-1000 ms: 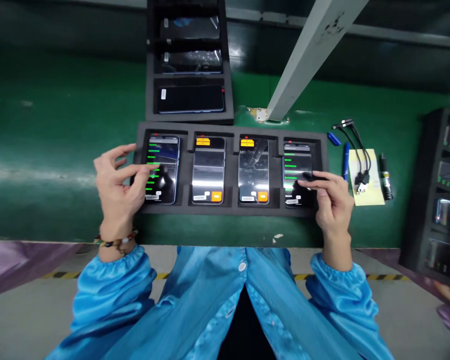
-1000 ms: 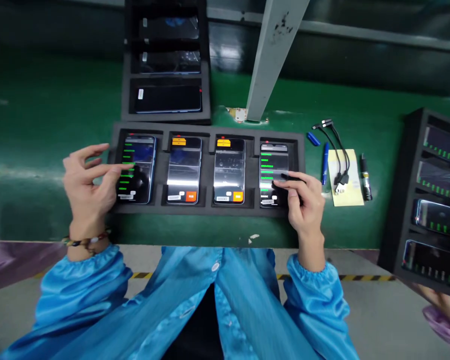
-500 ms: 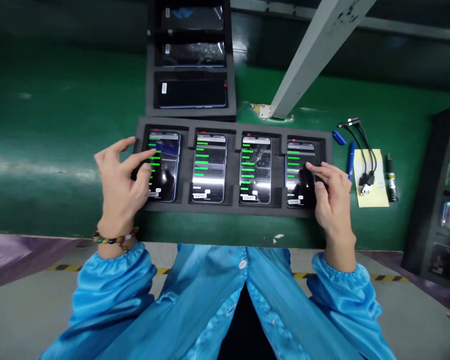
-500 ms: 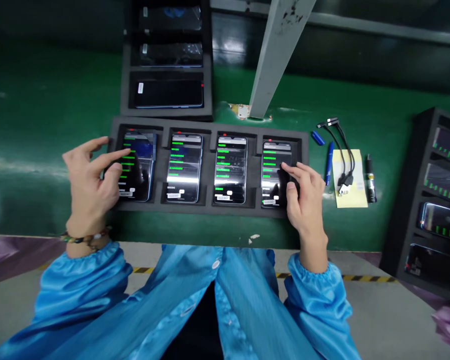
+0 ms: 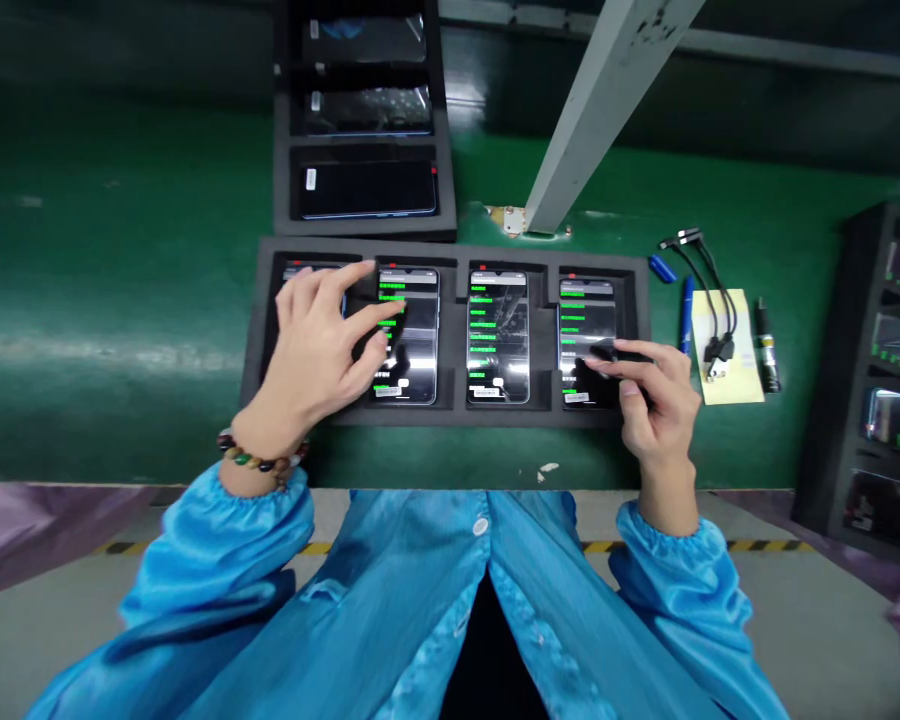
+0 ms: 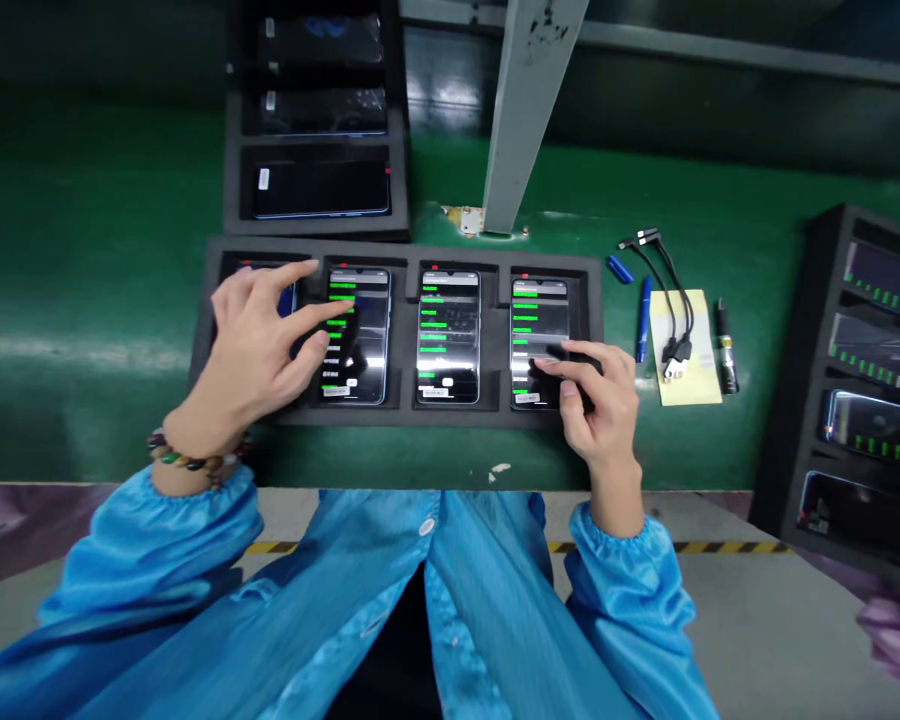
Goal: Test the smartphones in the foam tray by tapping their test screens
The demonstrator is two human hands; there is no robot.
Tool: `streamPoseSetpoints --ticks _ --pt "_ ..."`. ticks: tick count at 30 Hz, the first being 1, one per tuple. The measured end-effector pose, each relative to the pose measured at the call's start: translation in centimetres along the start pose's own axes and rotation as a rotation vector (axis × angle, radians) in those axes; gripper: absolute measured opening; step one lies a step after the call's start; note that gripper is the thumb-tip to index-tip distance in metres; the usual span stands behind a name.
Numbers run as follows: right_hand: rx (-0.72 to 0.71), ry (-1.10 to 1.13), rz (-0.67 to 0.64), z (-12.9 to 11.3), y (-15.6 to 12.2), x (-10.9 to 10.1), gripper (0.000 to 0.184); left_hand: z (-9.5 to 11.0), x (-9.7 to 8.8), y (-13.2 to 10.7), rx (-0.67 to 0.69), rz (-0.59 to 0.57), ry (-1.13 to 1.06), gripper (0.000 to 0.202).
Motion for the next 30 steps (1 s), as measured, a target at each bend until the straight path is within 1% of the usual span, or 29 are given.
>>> streamPoseSetpoints --ticks 2,4,6,8,12,18,20,22,24,27,29,30 --pt "0.009 0.002 -0.003 0.1 -0.1 0.0 0.039 2.5 0.9 1.0 0.112 -0.050 -0.018 0.039" --pt "0.026 -0.004 -0.009 0.3 -0.1 0.1 0.040 5.1 2.3 2.0 0.217 -0.148 -0.044 0.040" --pt "0.019 0.006 -0.001 0.3 -0.1 0.0 0.039 6.5 3.3 3.0 0.229 -0.201 -0.057 0.041" --pt "-0.014 0.032 0.018 0.0 -0.1 -0.1 0.036 6.8 3.7 3.9 0.193 -0.189 -0.056 0.042" --pt "-0.055 0.058 0.029 -0.2 -0.2 -0.1 0.031 6.3 3.7 4.3 0.150 -0.161 -0.025 0.043" --pt "0.007 0.014 -0.025 0.6 -0.3 0.1 0.036 6.3 3.9 4.3 0.128 -0.143 -0.031 0.043" --pt "0.002 0.000 -0.026 0.4 -0.2 0.1 0.036 6.3 3.7 4.4 0.121 -0.131 -0.053 0.043" --pt "-0.017 -0.012 -0.015 -0.6 0.0 0.1 0.035 6.1 2.9 4.2 0.106 -0.107 -0.072 0.043" --pt "-0.044 -0.020 -0.036 -2.2 0.4 0.6 0.035 5.5 1.8 3.6 0.071 -0.072 -0.090 0.044" --pt "-0.122 -0.006 -0.176 -5.4 1.1 2.6 0.034 3.4 -0.3 1.6 -0.023 0.000 -0.113 0.044" --pt "-0.183 0.010 -0.263 -7.2 1.4 4.0 0.033 1.7 -1.7 -0.4 -0.083 0.068 -0.102 0.044" --pt "-0.204 0.015 -0.280 -7.8 1.6 4.4 0.033 0.8 -2.4 -1.5 -0.106 0.107 -0.086 0.044"
Point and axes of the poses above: each hand's wrist, its own y-axis towards the middle knuckle, its own x-axis out of the palm, z = x × y, the point moved 7 cm from there along y, towards the middle knuckle, and after that the axes turned 7 degrees about -z, right-handed, at the moved point
